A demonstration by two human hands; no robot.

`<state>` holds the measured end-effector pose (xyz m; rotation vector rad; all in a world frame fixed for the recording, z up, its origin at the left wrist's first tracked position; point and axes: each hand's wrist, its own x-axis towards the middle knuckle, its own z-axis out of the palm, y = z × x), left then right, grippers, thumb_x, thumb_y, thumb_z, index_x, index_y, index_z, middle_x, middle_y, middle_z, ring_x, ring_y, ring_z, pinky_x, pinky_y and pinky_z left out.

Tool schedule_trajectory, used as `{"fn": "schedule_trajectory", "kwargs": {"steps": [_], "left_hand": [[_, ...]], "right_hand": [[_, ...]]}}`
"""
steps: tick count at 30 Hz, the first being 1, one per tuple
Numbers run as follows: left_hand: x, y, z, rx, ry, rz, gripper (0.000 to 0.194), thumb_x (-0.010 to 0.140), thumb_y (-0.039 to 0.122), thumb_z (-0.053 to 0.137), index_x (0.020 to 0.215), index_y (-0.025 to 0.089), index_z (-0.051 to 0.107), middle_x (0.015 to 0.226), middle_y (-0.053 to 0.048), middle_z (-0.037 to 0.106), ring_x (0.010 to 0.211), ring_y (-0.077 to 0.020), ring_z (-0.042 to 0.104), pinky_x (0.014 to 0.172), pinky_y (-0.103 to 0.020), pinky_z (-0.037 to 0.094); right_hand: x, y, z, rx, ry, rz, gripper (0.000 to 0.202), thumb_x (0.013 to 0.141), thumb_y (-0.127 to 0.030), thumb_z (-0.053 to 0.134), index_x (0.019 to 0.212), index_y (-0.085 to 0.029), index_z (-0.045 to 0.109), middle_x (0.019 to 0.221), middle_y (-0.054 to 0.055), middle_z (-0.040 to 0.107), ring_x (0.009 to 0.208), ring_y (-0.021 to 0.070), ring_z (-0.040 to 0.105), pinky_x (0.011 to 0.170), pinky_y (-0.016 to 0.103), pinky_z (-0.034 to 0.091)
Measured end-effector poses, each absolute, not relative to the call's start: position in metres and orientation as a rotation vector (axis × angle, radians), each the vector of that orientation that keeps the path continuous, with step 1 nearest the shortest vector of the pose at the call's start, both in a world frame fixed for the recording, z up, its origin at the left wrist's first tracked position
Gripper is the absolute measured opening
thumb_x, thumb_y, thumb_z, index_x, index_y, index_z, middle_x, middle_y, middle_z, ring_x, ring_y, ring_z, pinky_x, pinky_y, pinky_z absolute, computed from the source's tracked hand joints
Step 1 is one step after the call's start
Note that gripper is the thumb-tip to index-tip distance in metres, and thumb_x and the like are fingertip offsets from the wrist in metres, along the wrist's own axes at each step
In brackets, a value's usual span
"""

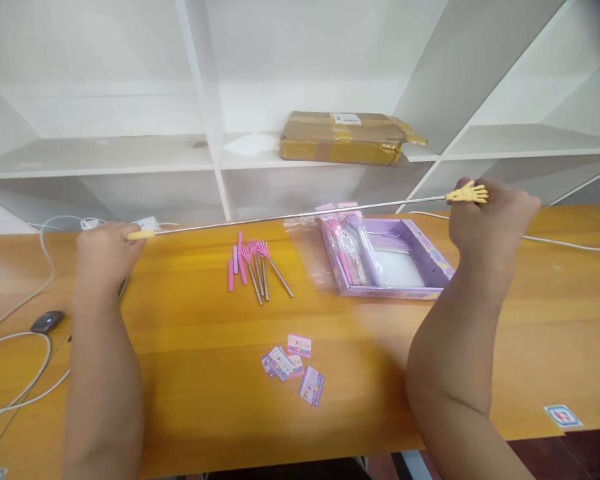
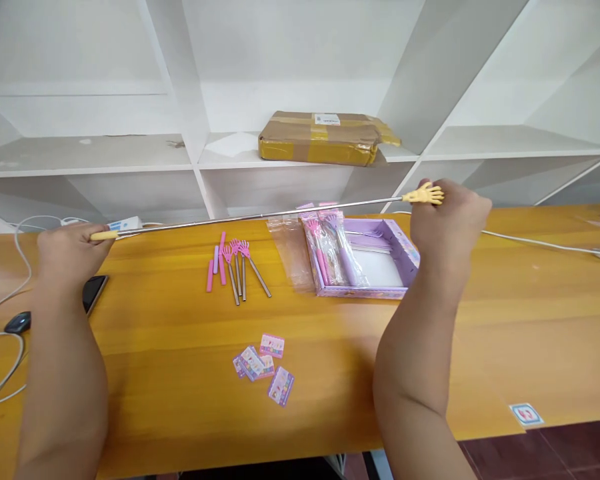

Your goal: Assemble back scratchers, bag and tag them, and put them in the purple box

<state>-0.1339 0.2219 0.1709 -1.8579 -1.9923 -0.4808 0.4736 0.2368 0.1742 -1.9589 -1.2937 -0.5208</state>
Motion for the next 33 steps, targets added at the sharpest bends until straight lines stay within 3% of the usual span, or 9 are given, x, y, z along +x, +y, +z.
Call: {"fn": "schedule_trajectory", "kwargs": {"steps": [7,14,18,21,25,33], "left_hand": [[-0.125,0.221,0.171,-1.942,-1.92,-0.424,0.03,0.095,0.028,0.053,0.067,0.019,0.045,0.069,0.0,0.047,0.074,-0.0152,0.044,0.066,-0.027,0.024],[-0.097,0.229,0.164,-1.91,-1.94,-0.246,0.024,0.093,0.025,0.053,0.073,0.02,0.064,0.073,-0.007,0.066,0.071,-0.0224,0.056,0.066,-0.034,0.028],[-0.055,0.223,0.158,-2.013,-1.86,-0.239,0.021,0.089,0.018,0.053,0.07,0.021,0.063,0.07,-0.007,0.066,0.067,-0.0225,0.059,0.062,-0.034,0.025],[-0.01,0.206,0.152,-2.082,-1.892,-0.315,0.022,0.089,0.017,0.053,0.069,0.021,0.062,0.07,-0.007,0.066,0.063,-0.0213,0.058,0.059,-0.034,0.022],[0.03,0.181,0.147,-2.272,-1.918,-0.309,0.021,0.092,0.019,0.055,0.073,0.021,0.065,0.071,-0.008,0.068,0.062,-0.0212,0.059,0.057,-0.034,0.022],[0.016,0.175,0.156,-2.269,-1.818,-0.421,0.028,0.097,0.024,0.057,0.069,0.022,0.064,0.071,-0.006,0.067,0.064,-0.0198,0.06,0.057,-0.033,0.026]], "right_hand": [[0.444,0.236,0.176,-1.977,-1.332,-0.403,0.021,0.092,-0.032,0.06,0.073,-0.024,0.057,0.061,0.0,0.041,0.061,0.0166,0.024,0.067,0.039,0.026],[0.392,0.245,0.169,-2.01,-1.438,-0.31,0.022,0.101,-0.032,0.051,0.105,-0.021,0.07,0.078,0.009,0.062,0.067,0.0206,0.036,0.07,0.037,0.023],[0.358,0.245,0.163,-1.96,-1.497,-0.335,0.025,0.103,-0.037,0.049,0.098,-0.02,0.067,0.076,0.01,0.063,0.065,0.0217,0.043,0.068,0.035,0.021],[0.311,0.232,0.152,-1.894,-1.634,-0.236,0.013,0.096,-0.029,0.056,0.101,-0.019,0.063,0.077,0.009,0.066,0.063,0.0221,0.049,0.064,0.032,0.022],[0.259,0.211,0.136,-1.76,-1.904,-0.056,0.016,0.092,-0.023,0.057,0.107,-0.019,0.059,0.082,0.008,0.071,0.063,0.0221,0.055,0.06,0.031,0.022],[0.262,0.191,0.151,-1.661,-2.087,-0.105,0.022,0.101,-0.037,0.055,0.113,-0.02,0.055,0.08,0.007,0.071,0.066,0.0248,0.061,0.059,0.031,0.021]]}}
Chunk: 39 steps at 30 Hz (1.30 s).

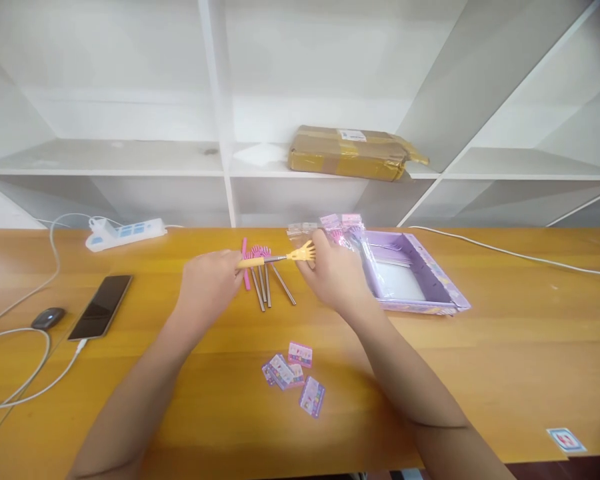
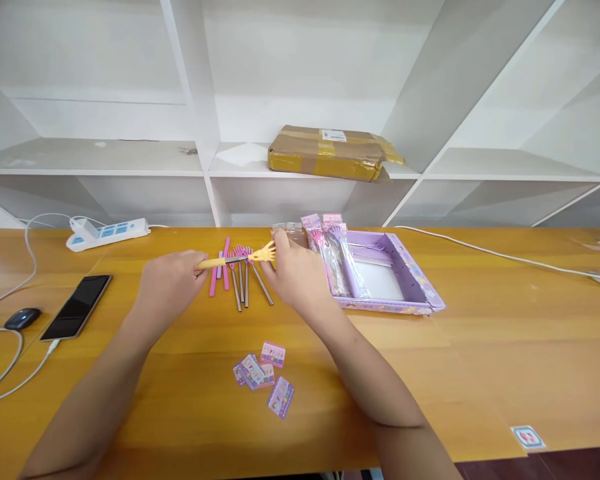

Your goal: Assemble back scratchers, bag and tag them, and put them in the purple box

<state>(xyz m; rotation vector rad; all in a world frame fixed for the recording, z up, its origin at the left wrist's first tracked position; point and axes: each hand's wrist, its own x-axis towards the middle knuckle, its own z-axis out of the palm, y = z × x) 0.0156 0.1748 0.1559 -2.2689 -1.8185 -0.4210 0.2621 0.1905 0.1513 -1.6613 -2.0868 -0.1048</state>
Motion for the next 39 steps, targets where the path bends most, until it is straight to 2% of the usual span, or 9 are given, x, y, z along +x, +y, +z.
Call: {"fn": "schedule_trajectory", "kwargs": {"steps": [6,8,15,20,23,29,34,37,39], "left_hand": [[0.013,0.174,0.156,-2.258,-1.828,-0.375,0.027,0.096,0.028,0.059,0.071,0.023,0.066,0.071,-0.005,0.067,0.065,-0.0213,0.061,0.057,-0.033,0.028],[0.016,0.172,0.158,-2.257,-1.834,-0.356,0.026,0.097,0.028,0.059,0.073,0.023,0.067,0.072,-0.006,0.067,0.067,-0.0226,0.063,0.058,-0.033,0.029],[0.019,0.168,0.163,-2.249,-1.826,-0.309,0.027,0.098,0.03,0.057,0.074,0.022,0.068,0.073,-0.007,0.069,0.066,-0.0232,0.063,0.057,-0.034,0.028],[0.022,0.171,0.157,-2.24,-1.783,-0.252,0.028,0.095,0.025,0.056,0.071,0.021,0.068,0.072,-0.01,0.072,0.064,-0.0235,0.063,0.058,-0.035,0.03],[0.022,0.181,0.151,-2.24,-1.76,-0.205,0.029,0.094,0.021,0.053,0.07,0.019,0.068,0.071,-0.012,0.072,0.063,-0.0246,0.063,0.058,-0.036,0.031],[-0.04,0.217,0.156,-2.003,-1.797,-0.183,0.022,0.089,0.02,0.053,0.072,0.02,0.067,0.078,-0.012,0.072,0.075,-0.0288,0.066,0.063,-0.035,0.031],[-0.125,0.23,0.166,-1.859,-1.778,-0.243,0.025,0.09,0.024,0.054,0.065,0.021,0.059,0.072,-0.009,0.064,0.074,-0.0248,0.057,0.067,-0.033,0.029],[-0.159,0.225,0.169,-1.785,-1.768,-0.332,0.024,0.088,0.022,0.053,0.063,0.021,0.055,0.068,-0.005,0.059,0.074,-0.0223,0.05,0.069,-0.031,0.027],[-0.171,0.221,0.17,-1.748,-1.723,-0.401,0.024,0.087,0.022,0.053,0.063,0.021,0.054,0.065,-0.004,0.055,0.075,-0.0215,0.048,0.071,-0.031,0.027]], "right_hand": [[0.26,0.182,0.155,-1.507,-2.181,-0.044,0.015,0.103,-0.03,0.051,0.114,-0.021,0.055,0.115,0.011,0.074,0.086,0.0255,0.067,0.061,0.031,0.028],[0.258,0.183,0.153,-1.447,-2.198,-0.056,0.015,0.103,-0.029,0.05,0.114,-0.021,0.056,0.12,0.011,0.072,0.088,0.0245,0.067,0.061,0.031,0.029],[0.259,0.192,0.142,-1.422,-2.2,-0.231,0.021,0.105,-0.031,0.048,0.099,-0.019,0.065,0.101,0.009,0.072,0.075,0.0197,0.06,0.058,0.031,0.023],[0.261,0.201,0.137,-1.506,-2.237,-0.215,0.029,0.104,-0.027,0.049,0.085,-0.019,0.07,0.078,0.006,0.071,0.065,0.0177,0.056,0.058,0.031,0.021],[0.266,0.209,0.138,-1.543,-2.262,-0.172,0.022,0.098,-0.021,0.054,0.086,-0.02,0.073,0.076,0.005,0.072,0.065,0.0177,0.057,0.059,0.031,0.021],[0.322,0.245,0.147,-1.711,-2.097,-0.127,0.016,0.091,-0.025,0.062,0.09,-0.02,0.077,0.076,0.007,0.074,0.067,0.0197,0.058,0.062,0.029,0.026],[0.405,0.269,0.147,-1.776,-1.861,-0.118,0.031,0.096,-0.037,0.059,0.072,-0.02,0.069,0.064,0.007,0.065,0.063,0.0186,0.051,0.063,0.03,0.028],[0.446,0.267,0.146,-1.756,-1.658,-0.179,0.024,0.09,-0.031,0.061,0.069,-0.021,0.064,0.064,0.006,0.063,0.064,0.0171,0.049,0.065,0.032,0.031],[0.465,0.263,0.146,-1.756,-1.552,-0.228,0.029,0.091,-0.029,0.06,0.063,-0.022,0.056,0.061,0.005,0.058,0.063,0.0151,0.044,0.066,0.033,0.032]]}}
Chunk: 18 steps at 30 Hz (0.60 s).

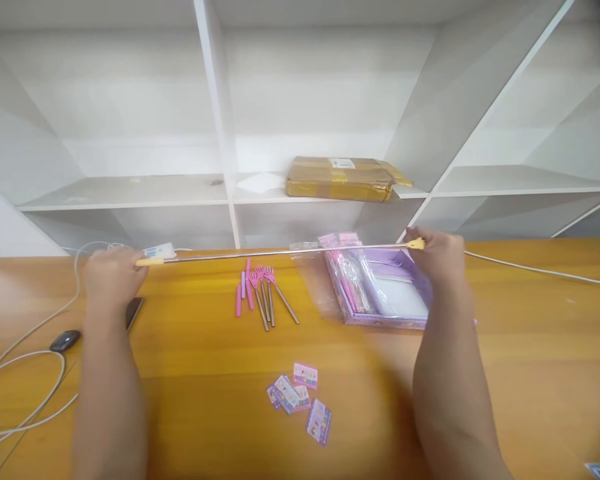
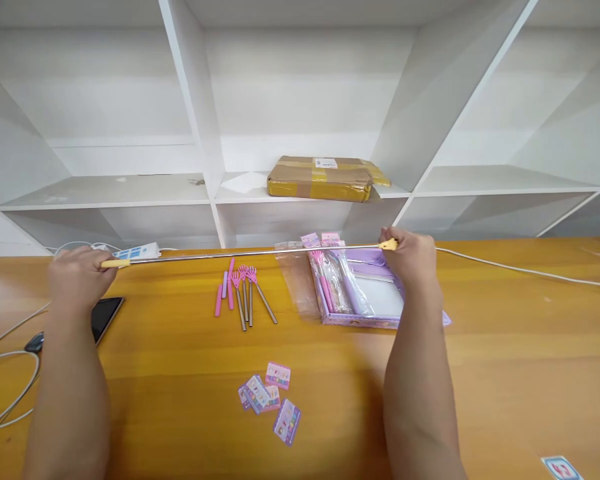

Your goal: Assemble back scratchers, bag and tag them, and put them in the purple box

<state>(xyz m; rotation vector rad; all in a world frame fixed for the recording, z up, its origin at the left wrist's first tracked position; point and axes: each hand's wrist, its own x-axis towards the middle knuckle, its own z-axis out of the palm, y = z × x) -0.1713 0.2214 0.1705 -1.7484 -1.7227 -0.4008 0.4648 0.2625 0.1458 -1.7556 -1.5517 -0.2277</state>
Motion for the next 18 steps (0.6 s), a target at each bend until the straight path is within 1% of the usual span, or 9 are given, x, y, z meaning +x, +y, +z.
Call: {"fn": "schedule_trajectory", "kwargs": {"steps": [3,6,8,10,12,14,16,18], "left_hand": [[-0.175,0.219,0.171,-1.736,-1.657,-0.471,0.026,0.086,0.023,0.052,0.061,0.022,0.052,0.061,-0.003,0.052,0.074,-0.0214,0.048,0.074,-0.032,0.029],[-0.169,0.221,0.17,-1.754,-1.659,-0.473,0.026,0.084,0.023,0.052,0.059,0.022,0.049,0.062,-0.004,0.052,0.072,-0.0214,0.047,0.073,-0.032,0.03],[-0.165,0.223,0.168,-1.746,-1.694,-0.463,0.025,0.083,0.024,0.053,0.059,0.022,0.049,0.064,-0.004,0.053,0.072,-0.0215,0.046,0.069,-0.031,0.029],[-0.164,0.224,0.166,-1.732,-1.738,-0.462,0.024,0.084,0.026,0.053,0.061,0.022,0.051,0.067,-0.005,0.055,0.073,-0.0216,0.047,0.066,-0.029,0.026],[-0.164,0.224,0.164,-1.732,-1.769,-0.472,0.025,0.086,0.027,0.052,0.063,0.022,0.053,0.069,-0.005,0.055,0.075,-0.0212,0.049,0.064,-0.028,0.024],[-0.164,0.224,0.164,-1.756,-1.782,-0.481,0.025,0.087,0.029,0.051,0.064,0.021,0.054,0.069,-0.004,0.055,0.075,-0.0203,0.049,0.063,-0.027,0.024],[-0.162,0.224,0.165,-1.786,-1.797,-0.493,0.025,0.087,0.03,0.052,0.064,0.021,0.053,0.068,-0.003,0.054,0.073,-0.0193,0.048,0.063,-0.027,0.023],[-0.159,0.223,0.167,-1.814,-1.809,-0.514,0.026,0.087,0.032,0.052,0.063,0.021,0.049,0.066,-0.002,0.052,0.071,-0.0182,0.047,0.063,-0.026,0.024]], "right_hand": [[0.479,0.258,0.147,-1.756,-1.475,-0.284,0.039,0.095,-0.031,0.058,0.059,-0.025,0.044,0.057,0.002,0.048,0.06,0.0137,0.035,0.066,0.035,0.032],[0.482,0.261,0.146,-1.79,-1.439,-0.294,0.041,0.093,-0.032,0.062,0.058,-0.027,0.041,0.055,-0.002,0.041,0.058,0.0144,0.03,0.067,0.036,0.032],[0.481,0.264,0.144,-1.825,-1.451,-0.282,0.043,0.093,-0.034,0.066,0.059,-0.028,0.04,0.054,-0.003,0.04,0.057,0.0154,0.03,0.067,0.036,0.033],[0.48,0.267,0.142,-1.843,-1.472,-0.268,0.04,0.092,-0.034,0.069,0.062,-0.029,0.044,0.055,-0.003,0.044,0.058,0.0165,0.036,0.069,0.036,0.035],[0.479,0.269,0.141,-1.846,-1.447,-0.256,0.032,0.092,-0.033,0.071,0.069,-0.028,0.05,0.062,0.0,0.053,0.062,0.0175,0.045,0.072,0.034,0.037],[0.477,0.27,0.141,-1.85,-1.378,-0.241,0.02,0.092,-0.032,0.072,0.08,-0.027,0.057,0.076,0.004,0.065,0.07,0.0189,0.055,0.074,0.033,0.039],[0.474,0.27,0.143,-1.844,-1.298,-0.251,0.011,0.094,-0.033,0.072,0.093,-0.026,0.063,0.09,0.009,0.073,0.08,0.0204,0.062,0.077,0.032,0.041],[0.47,0.269,0.146,-1.838,-1.213,-0.281,0.012,0.095,-0.033,0.071,0.103,-0.026,0.066,0.099,0.011,0.077,0.086,0.0214,0.066,0.08,0.032,0.042]]}}
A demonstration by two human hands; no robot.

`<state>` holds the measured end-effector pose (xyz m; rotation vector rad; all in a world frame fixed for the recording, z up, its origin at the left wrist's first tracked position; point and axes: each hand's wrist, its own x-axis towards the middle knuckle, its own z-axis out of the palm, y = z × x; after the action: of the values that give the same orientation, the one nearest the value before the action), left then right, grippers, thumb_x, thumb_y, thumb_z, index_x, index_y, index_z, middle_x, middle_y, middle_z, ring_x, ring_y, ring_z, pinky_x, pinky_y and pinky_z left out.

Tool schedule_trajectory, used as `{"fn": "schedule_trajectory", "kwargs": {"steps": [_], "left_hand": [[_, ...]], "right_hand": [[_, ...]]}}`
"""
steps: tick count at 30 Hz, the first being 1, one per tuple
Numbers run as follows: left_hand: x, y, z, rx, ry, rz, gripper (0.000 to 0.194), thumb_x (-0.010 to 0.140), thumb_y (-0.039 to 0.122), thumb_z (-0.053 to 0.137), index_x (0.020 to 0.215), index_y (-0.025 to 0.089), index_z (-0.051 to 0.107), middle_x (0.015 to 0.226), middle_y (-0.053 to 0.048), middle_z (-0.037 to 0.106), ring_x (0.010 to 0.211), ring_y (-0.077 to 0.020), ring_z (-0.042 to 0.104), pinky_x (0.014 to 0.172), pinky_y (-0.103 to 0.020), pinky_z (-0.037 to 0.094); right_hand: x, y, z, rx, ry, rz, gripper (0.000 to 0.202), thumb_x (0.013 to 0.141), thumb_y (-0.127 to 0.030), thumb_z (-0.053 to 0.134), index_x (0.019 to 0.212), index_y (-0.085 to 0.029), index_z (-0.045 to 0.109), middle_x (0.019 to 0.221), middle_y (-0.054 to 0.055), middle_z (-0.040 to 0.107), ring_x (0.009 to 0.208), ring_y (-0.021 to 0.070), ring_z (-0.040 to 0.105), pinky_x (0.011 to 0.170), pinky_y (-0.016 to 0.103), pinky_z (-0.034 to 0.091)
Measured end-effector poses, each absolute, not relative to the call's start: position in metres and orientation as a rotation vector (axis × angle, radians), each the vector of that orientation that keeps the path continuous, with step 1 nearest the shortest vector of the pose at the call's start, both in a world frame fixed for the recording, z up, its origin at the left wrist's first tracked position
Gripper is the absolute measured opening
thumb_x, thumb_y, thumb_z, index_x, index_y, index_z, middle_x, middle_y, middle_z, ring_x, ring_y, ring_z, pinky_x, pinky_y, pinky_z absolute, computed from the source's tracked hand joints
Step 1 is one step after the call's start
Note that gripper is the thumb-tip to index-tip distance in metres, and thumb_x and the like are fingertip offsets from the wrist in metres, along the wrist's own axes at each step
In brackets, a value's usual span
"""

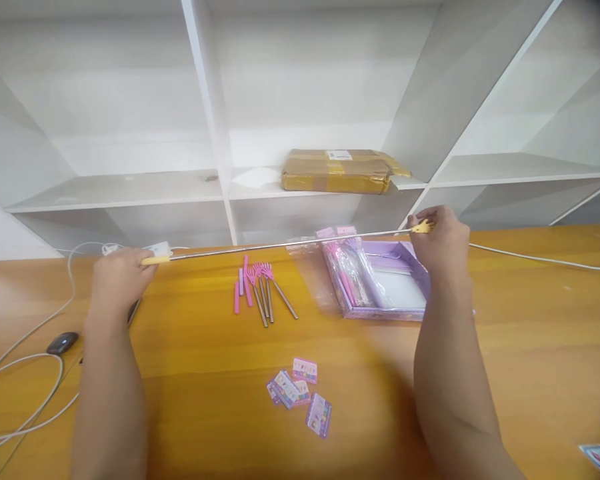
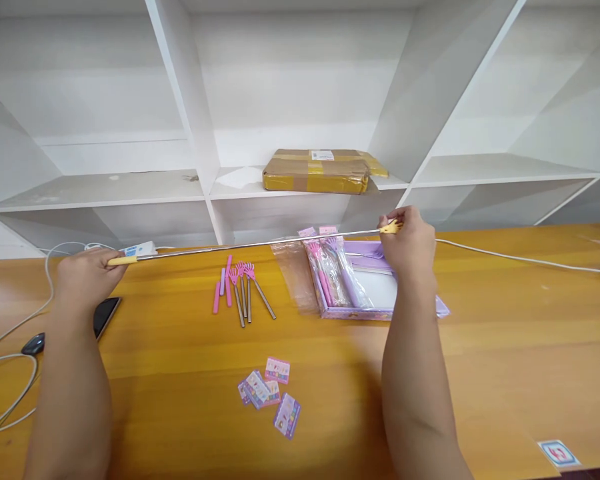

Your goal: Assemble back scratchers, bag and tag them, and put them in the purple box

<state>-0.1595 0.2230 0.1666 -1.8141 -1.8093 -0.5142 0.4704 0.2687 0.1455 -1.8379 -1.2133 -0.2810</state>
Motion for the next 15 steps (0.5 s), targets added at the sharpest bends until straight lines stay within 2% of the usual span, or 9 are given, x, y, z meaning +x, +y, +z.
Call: {"fn": "schedule_trajectory", "kwargs": {"steps": [7,12,15], "left_hand": [[-0.146,0.217,0.172,-1.843,-1.778,-0.587,0.032,0.087,0.032,0.05,0.061,0.021,0.035,0.063,0.0,0.043,0.066,-0.0166,0.042,0.061,-0.028,0.02],[-0.141,0.22,0.171,-1.845,-1.762,-0.576,0.032,0.087,0.03,0.051,0.061,0.022,0.033,0.062,0.0,0.042,0.064,-0.0165,0.04,0.061,-0.029,0.021],[-0.127,0.224,0.17,-1.873,-1.802,-0.5,0.03,0.087,0.028,0.051,0.061,0.022,0.038,0.062,0.0,0.047,0.064,-0.0174,0.044,0.062,-0.03,0.024]], "right_hand": [[0.464,0.263,0.154,-1.845,-1.045,-0.337,0.015,0.094,-0.033,0.065,0.101,-0.022,0.071,0.098,0.013,0.079,0.089,0.0255,0.07,0.081,0.035,0.047],[0.46,0.263,0.157,-1.773,-1.138,-0.308,0.014,0.091,-0.033,0.065,0.099,-0.023,0.071,0.095,0.012,0.078,0.089,0.0265,0.071,0.083,0.036,0.05],[0.439,0.267,0.16,-1.74,-1.235,-0.267,0.015,0.091,-0.035,0.065,0.098,-0.022,0.069,0.09,0.01,0.076,0.085,0.027,0.07,0.082,0.037,0.051]]}}
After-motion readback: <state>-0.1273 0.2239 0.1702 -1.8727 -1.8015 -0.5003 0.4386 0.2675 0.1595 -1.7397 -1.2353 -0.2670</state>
